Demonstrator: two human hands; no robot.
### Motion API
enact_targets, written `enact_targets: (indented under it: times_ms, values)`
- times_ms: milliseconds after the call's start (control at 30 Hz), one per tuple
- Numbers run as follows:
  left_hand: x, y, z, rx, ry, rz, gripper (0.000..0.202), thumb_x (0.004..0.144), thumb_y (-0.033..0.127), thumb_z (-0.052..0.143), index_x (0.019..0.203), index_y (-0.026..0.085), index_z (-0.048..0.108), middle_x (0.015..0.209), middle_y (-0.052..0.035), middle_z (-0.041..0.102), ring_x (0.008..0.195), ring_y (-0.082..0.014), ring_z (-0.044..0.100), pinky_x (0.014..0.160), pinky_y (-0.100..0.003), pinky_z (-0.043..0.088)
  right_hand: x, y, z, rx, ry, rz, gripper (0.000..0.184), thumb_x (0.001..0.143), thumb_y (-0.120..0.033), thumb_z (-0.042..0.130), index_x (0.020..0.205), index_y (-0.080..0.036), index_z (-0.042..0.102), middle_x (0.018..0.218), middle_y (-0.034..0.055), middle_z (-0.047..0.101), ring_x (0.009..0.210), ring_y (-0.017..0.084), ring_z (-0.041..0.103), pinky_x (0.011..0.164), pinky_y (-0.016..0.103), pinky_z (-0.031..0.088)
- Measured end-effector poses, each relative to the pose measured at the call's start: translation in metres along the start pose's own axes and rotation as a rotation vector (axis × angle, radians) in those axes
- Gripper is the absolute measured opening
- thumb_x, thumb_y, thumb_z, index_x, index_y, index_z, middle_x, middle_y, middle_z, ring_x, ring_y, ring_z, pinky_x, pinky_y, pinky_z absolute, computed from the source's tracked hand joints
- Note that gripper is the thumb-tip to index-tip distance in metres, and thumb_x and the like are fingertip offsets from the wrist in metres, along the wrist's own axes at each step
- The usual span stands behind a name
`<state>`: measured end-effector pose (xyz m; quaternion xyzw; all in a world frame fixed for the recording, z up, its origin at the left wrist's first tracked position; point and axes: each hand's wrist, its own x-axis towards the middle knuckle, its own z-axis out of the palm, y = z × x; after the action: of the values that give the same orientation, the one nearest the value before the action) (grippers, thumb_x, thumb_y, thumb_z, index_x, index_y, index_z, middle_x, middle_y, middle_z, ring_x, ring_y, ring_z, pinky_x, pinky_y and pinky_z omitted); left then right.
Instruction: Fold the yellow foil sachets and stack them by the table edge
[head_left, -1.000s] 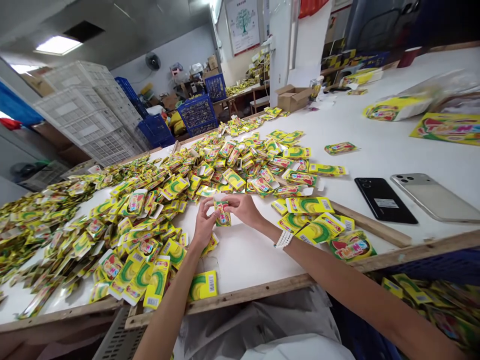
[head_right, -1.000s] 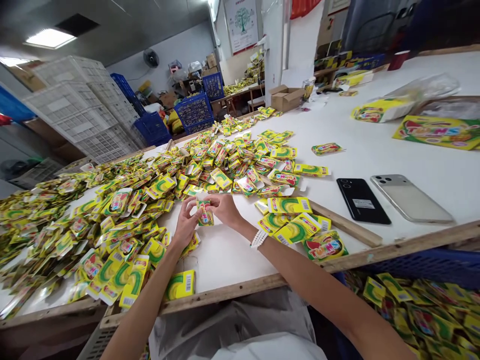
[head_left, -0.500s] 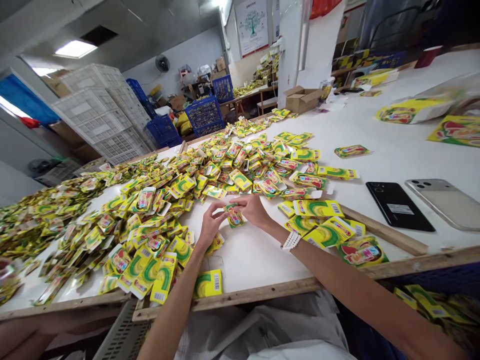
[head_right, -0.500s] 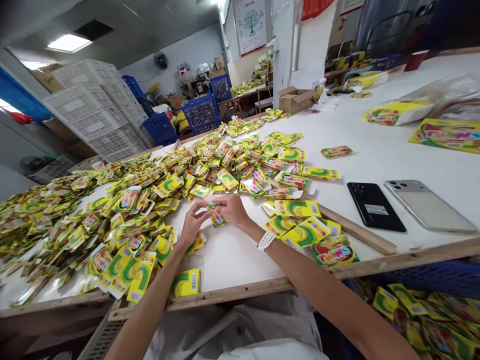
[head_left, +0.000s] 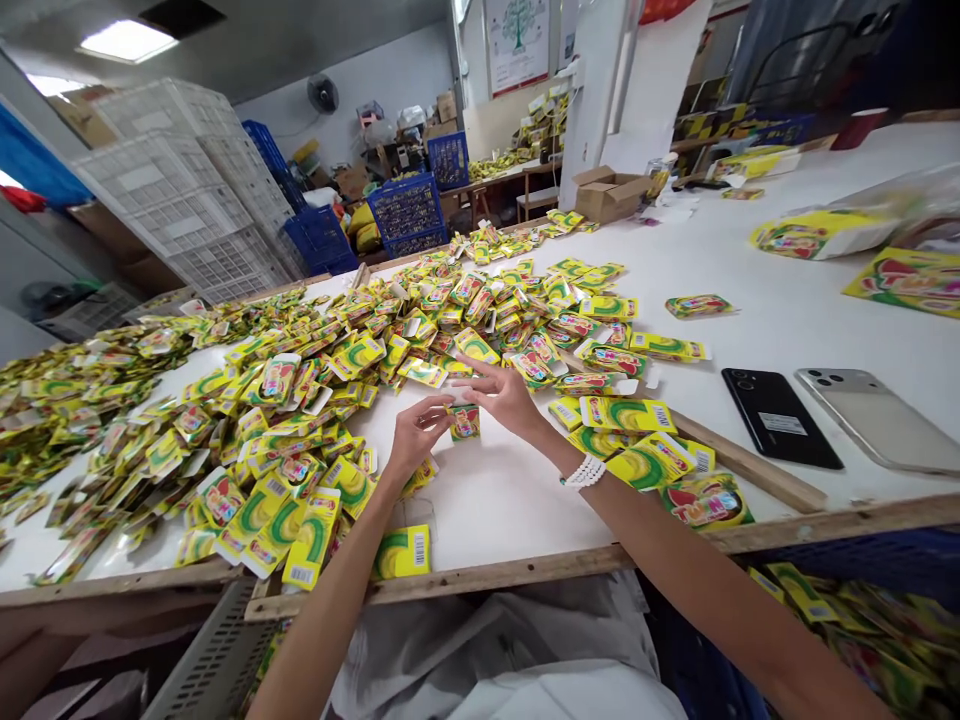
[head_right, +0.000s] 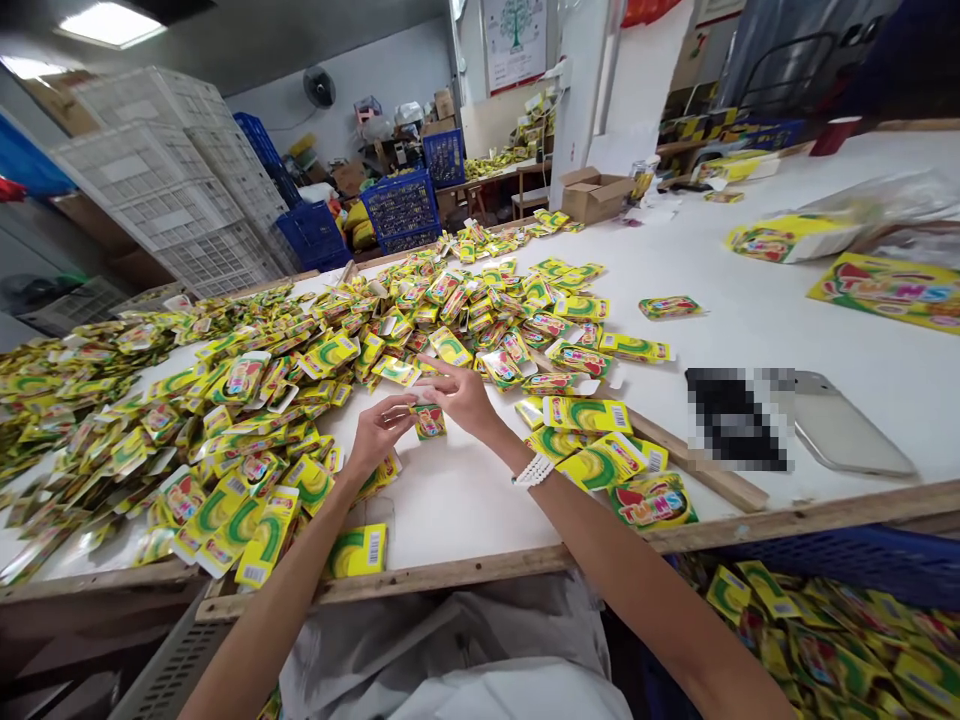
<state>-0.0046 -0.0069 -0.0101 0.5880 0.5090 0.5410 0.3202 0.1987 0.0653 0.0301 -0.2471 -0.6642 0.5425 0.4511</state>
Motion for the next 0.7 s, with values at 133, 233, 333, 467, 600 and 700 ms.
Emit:
enact_targets:
  times_ms: [133, 233, 333, 467, 600, 700]
  values:
    - [-0.001, 0.002, -0.001, 0.007, -0.063, 0.058, 0.053, 0.082, 0.063, 0.089, 0.106, 0.017, 0.084, 0.112, -0.0127, 0.084, 0.099, -0.0239, 0.082, 0.099, -0.041, 0.070, 0.003, 0.001, 0.000, 0.028, 0.091, 0.102, 0.060, 0.080, -0.047, 0.083, 0.129, -0.014, 0.084, 0.107, 0.0102, 0.085, 0.096, 0.026, 0.082, 0.082, 0.034, 0.068]
    - [-0.002, 0.005, -0.002, -0.008, -0.103, 0.083, 0.051, 0.085, 0.064, 0.086, 0.102, 0.015, 0.083, 0.110, -0.0128, 0.083, 0.101, -0.0238, 0.082, 0.103, -0.042, 0.070, 0.003, 0.002, 0.000, 0.027, 0.101, 0.151, 0.053, 0.073, -0.052, 0.089, 0.110, -0.014, 0.089, 0.102, 0.0111, 0.085, 0.091, 0.026, 0.082, 0.074, 0.031, 0.067]
    - [-0.002, 0.007, -0.003, 0.004, -0.120, 0.093, 0.053, 0.085, 0.066, 0.086, 0.099, 0.016, 0.082, 0.108, -0.0120, 0.083, 0.104, -0.0245, 0.082, 0.103, -0.041, 0.070, 0.002, 0.000, -0.001, -0.009, 0.048, 0.127, 0.046, 0.071, -0.047, 0.093, 0.105, -0.017, 0.090, 0.103, 0.0108, 0.085, 0.094, 0.028, 0.083, 0.082, 0.035, 0.069]
    - [-0.002, 0.007, -0.003, 0.014, -0.117, 0.058, 0.055, 0.085, 0.069, 0.084, 0.100, 0.016, 0.082, 0.104, -0.0108, 0.083, 0.099, -0.0253, 0.083, 0.099, -0.041, 0.070, 0.001, -0.001, -0.005, -0.078, 0.006, 0.067, 0.034, 0.072, -0.041, 0.093, 0.097, -0.018, 0.091, 0.099, 0.0105, 0.084, 0.094, 0.029, 0.084, 0.090, 0.038, 0.071]
    - [-0.002, 0.008, 0.001, -0.035, -0.055, 0.055, 0.058, 0.078, 0.072, 0.088, 0.093, 0.016, 0.079, 0.100, -0.0090, 0.083, 0.095, -0.0258, 0.083, 0.097, -0.041, 0.071, 0.000, 0.002, -0.010, -0.170, 0.000, -0.074, 0.022, 0.077, -0.036, 0.088, 0.093, -0.020, 0.091, 0.099, 0.0090, 0.084, 0.091, 0.028, 0.084, 0.088, 0.037, 0.071]
    - [-0.003, 0.011, 0.002, -0.100, 0.022, 0.038, 0.062, 0.073, 0.070, 0.093, 0.096, 0.018, 0.069, 0.106, -0.0077, 0.083, 0.094, -0.0238, 0.084, 0.089, -0.036, 0.071, 0.000, 0.004, -0.011, -0.245, 0.013, -0.148, 0.019, 0.080, -0.033, 0.086, 0.094, -0.020, 0.091, 0.097, 0.0083, 0.084, 0.088, 0.027, 0.084, 0.084, 0.035, 0.071]
